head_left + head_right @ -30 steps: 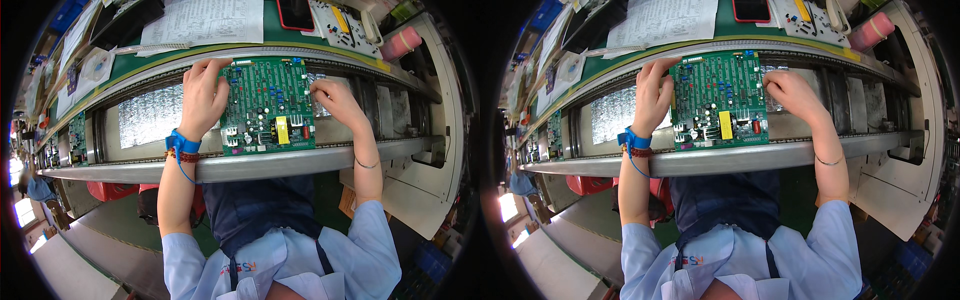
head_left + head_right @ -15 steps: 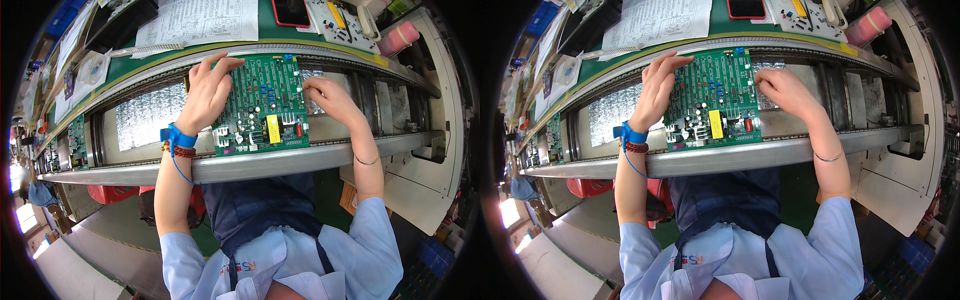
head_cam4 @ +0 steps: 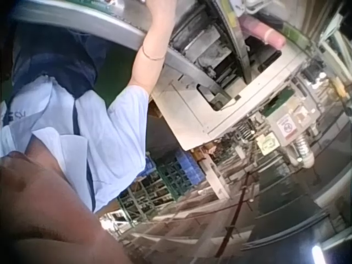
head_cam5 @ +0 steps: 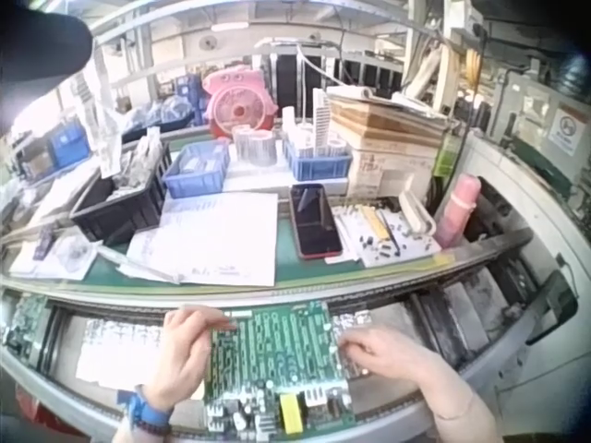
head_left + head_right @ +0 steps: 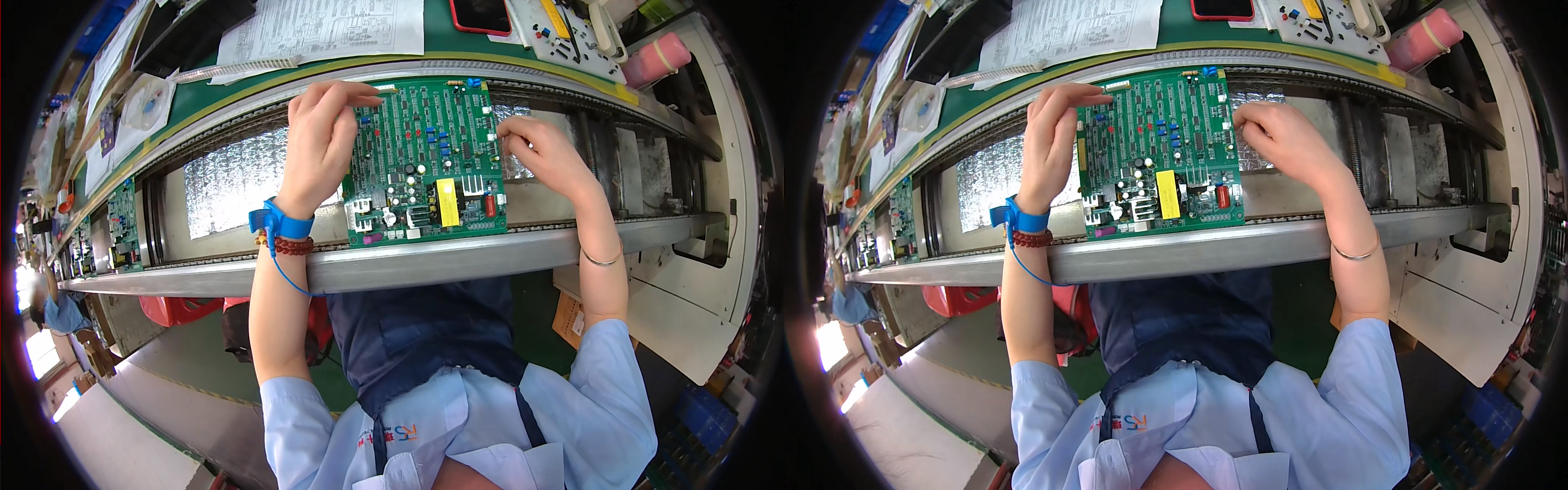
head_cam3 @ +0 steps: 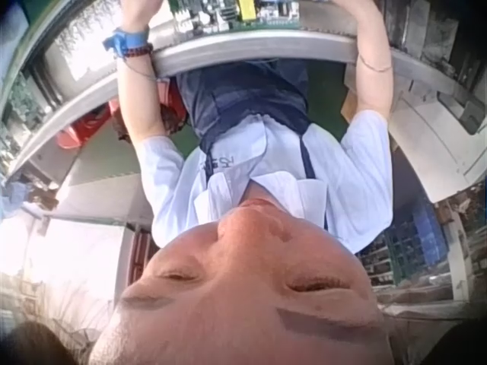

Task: The person assembles electronic components onto printed circuit boards by hand, taking components from a bin and placing them onto PCBs moving on a conveyor belt.

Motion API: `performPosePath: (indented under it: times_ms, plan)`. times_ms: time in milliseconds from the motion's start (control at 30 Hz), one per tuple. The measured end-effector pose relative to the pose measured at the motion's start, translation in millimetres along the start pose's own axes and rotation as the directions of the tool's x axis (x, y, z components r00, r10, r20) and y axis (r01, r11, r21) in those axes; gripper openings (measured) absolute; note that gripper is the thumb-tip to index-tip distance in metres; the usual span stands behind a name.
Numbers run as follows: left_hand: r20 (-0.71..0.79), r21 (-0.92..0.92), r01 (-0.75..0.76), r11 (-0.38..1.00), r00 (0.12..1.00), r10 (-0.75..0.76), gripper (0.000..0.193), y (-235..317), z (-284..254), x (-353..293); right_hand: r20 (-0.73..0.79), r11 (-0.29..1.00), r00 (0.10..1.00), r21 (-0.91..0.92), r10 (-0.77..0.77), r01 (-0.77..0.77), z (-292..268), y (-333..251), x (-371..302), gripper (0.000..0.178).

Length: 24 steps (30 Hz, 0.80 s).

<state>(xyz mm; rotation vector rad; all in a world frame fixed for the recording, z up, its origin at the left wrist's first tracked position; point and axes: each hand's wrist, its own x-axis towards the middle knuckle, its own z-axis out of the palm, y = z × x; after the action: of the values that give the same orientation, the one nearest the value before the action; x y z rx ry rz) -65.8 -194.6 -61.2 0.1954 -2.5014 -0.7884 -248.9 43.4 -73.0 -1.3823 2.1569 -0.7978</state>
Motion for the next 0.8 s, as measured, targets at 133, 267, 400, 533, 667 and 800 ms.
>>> performPosePath:
  times_ms: [133, 267, 400, 533, 667, 800]
  plan:
    - [0.065, -0.068, -0.024, 0.997, 0.998, 0.028, 0.026, 2.7, 3.7, -1.9, -0.003, 1.0, 1.0, 0.011, -0.007, 0.007, 1.3, 1.9, 0.6, 0.018]
    - [0.107, -0.099, -0.033, 0.995, 0.993, 0.043, 0.025, 6.0, 6.4, -3.6, 0.016, 1.0, 1.0, 0.03, -0.002, 0.001, 1.3, 4.8, 0.7, 0.017]
    - [0.108, -0.113, -0.065, 0.991, 0.991, 0.078, 0.024, 7.3, 7.1, -4.3, 0.01, 1.0, 1.0, 0.026, -0.014, 0.013, 1.4, 4.7, 0.6, 0.017]
    - [0.107, -0.138, -0.087, 0.987, 0.989, 0.102, 0.024, 6.5, 7.1, -5.0, 0.018, 1.0, 1.0, 0.023, -0.005, 0.005, 0.5, 3.1, 0.9, 0.016]
    - [0.116, -0.15, -0.083, 0.985, 0.988, 0.101, 0.024, 8.2, 7.1, -4.8, 0.019, 1.0, 1.0, 0.016, -0.01, 0.01, 0.9, 5.4, 1.1, 0.016]
    - [0.124, -0.156, -0.079, 0.985, 0.987, 0.098, 0.024, 10.4, 5.5, -5.7, 0.022, 1.0, 1.0, 0.029, 0.002, -0.002, 1.6, 5.8, 1.6, 0.016]
